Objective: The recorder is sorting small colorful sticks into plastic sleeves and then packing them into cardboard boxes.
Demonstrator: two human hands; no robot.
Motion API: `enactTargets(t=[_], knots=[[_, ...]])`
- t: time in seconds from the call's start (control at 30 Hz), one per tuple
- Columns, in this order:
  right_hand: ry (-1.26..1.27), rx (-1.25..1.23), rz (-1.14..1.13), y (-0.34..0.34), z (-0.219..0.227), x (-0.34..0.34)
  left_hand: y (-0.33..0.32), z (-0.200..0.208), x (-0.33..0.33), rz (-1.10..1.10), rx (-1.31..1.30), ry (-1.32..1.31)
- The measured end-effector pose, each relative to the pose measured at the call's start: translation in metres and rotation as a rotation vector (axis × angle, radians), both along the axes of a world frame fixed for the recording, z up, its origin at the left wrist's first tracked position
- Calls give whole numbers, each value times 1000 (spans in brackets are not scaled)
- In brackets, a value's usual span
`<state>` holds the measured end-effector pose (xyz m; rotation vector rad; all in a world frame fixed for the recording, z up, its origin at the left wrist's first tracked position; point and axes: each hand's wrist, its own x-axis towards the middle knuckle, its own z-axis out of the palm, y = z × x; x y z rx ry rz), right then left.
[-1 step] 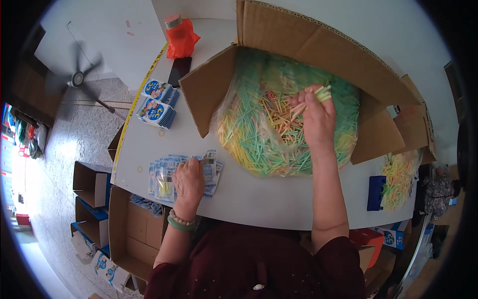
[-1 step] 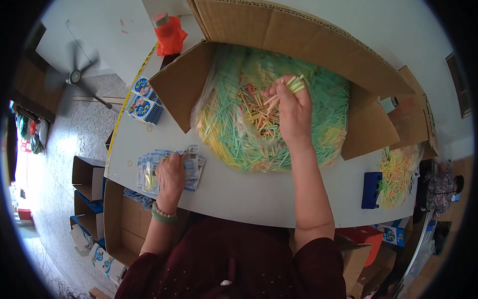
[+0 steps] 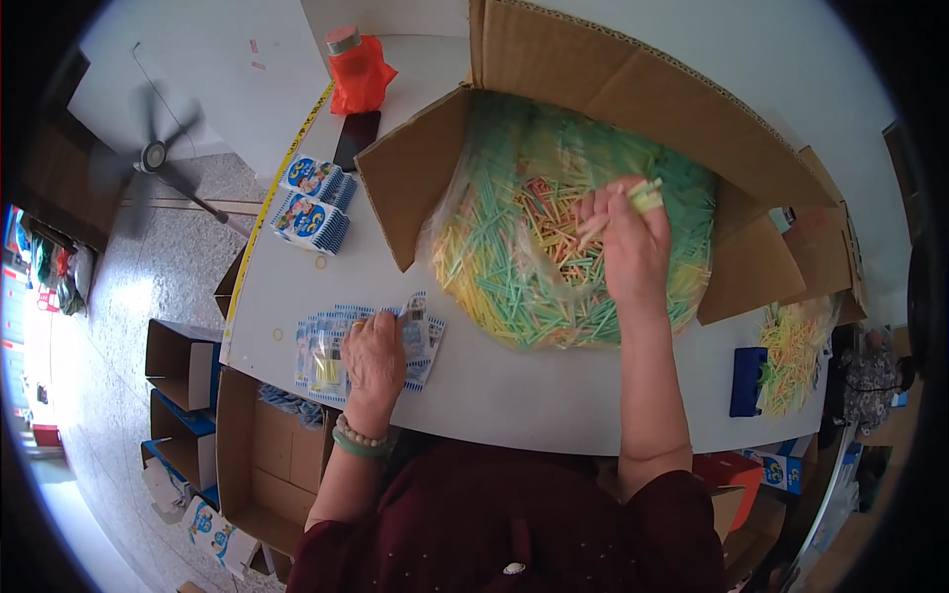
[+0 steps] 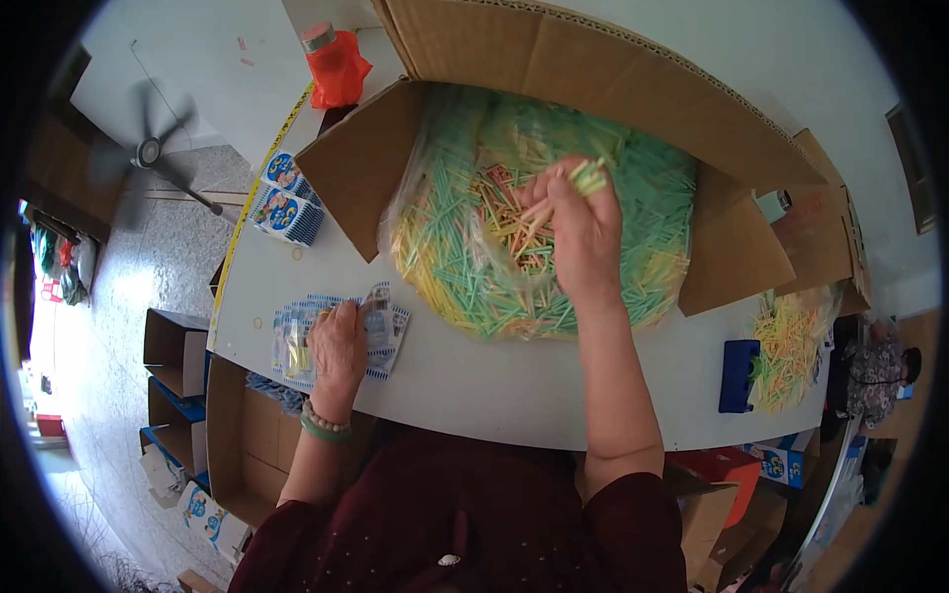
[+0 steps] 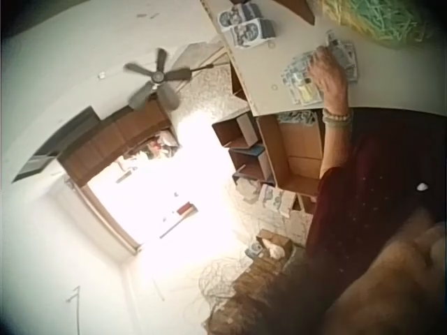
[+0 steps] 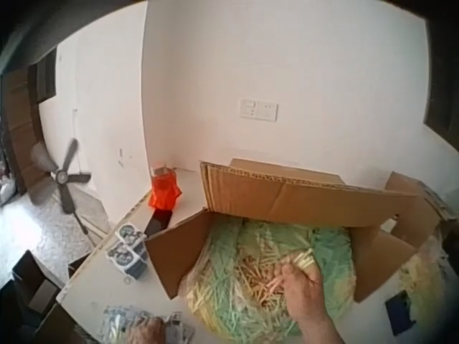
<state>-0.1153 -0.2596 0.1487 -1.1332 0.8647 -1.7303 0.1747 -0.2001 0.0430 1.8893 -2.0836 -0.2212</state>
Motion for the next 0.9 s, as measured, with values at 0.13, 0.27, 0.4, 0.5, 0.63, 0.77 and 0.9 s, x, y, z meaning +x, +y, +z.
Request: enactTargets(t=[0.13, 0.27, 0.4, 0.5, 0.63, 0.77, 0.9], knots=[[217, -25, 137, 70, -20, 30, -1, 21, 0, -49, -244, 70], [664, 32, -17, 119, -102, 55, 5, 35, -1, -11, -227, 508], [715, -31, 27, 133, -145, 60, 21, 43, -16, 173, 177, 1221], [700, 90, 51, 136, -145, 66, 30, 38, -20, 159, 343, 1365], [691, -12, 10, 136, -138, 61, 39, 31, -31, 111, 559, 1559], [771, -16, 74, 137, -144, 52, 44, 16, -42, 23, 658, 1576], [797, 63, 108, 138, -147, 51, 45, 20, -46, -43, 732, 1620]])
